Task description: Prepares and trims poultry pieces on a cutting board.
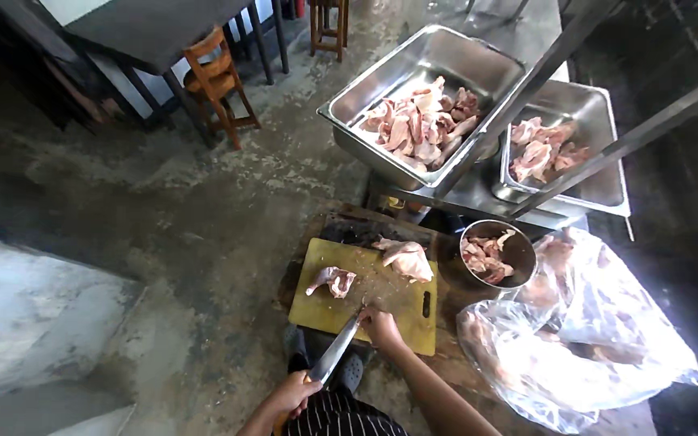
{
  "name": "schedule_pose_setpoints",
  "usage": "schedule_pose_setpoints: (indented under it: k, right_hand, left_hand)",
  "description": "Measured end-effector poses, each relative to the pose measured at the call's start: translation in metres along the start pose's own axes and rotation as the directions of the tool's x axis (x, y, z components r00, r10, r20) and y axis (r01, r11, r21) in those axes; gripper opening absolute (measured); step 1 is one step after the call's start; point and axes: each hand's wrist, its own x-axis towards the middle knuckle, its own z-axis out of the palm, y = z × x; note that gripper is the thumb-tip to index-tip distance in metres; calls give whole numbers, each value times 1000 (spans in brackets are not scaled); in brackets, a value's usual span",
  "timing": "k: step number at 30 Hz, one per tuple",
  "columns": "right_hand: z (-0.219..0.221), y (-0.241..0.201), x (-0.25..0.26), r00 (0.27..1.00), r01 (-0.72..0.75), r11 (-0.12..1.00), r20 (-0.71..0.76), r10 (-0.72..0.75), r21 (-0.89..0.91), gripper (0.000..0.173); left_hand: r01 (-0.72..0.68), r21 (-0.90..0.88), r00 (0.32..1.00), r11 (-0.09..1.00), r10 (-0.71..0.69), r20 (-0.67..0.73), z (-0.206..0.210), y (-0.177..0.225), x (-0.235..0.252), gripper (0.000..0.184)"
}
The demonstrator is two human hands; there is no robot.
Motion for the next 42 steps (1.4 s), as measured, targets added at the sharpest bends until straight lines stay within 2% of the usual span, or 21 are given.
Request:
schedule_pose_setpoints:
  k: [5,12,16,20,24,26,30,34,36,38,42]
  right_hand:
    - [9,1,-19,987,-93,994,-128,101,66,44]
    - [17,3,-19,948,-128,977,-270,171,168,33]
    - [13,0,-16,931,-142,968,-304,202,207,29]
    - [13,-3,-8,918,-162,963,-325,227,215,28]
    - [15,-2,-4,909,-179,959,-336,247,219,28]
    - [17,0,-3,899,-167,958,-363,246,235,28]
    - [16,-1,-6,890,-172,950,-371,264,262,29]
    - [10,7,-9,883,-210,935,-355,306,285,20]
    - [-5,15,-18,876,-202,936,-375,304,287,17]
    - [-39,19,-33,859,-137,952,-445,252,274,17]
    - [-150,10,-76,728,95,966,-679,97,241,15]
  left_hand:
    - [-10,-24,1000,1000,10,10,13,8,4,52]
    - [-4,57,1000,998,5,-20,14,14,5,51]
    - [-20,185,986,982,49,-157,9,26,-9,54]
    - [-37,231,967,972,93,-237,-9,31,-3,53]
    - [-1,161,985,987,29,-169,-23,52,5,55]
    - [10,187,992,982,14,-126,-25,64,6,56]
    - [-23,268,999,963,35,-38,-22,66,14,59]
    - [-74,298,996,952,82,-17,-8,65,11,57]
    - [-126,320,989,939,145,-37,4,74,3,53]
    - [-219,365,969,905,245,-27,10,92,-7,53]
    - [-420,472,883,775,470,13,7,148,-48,52]
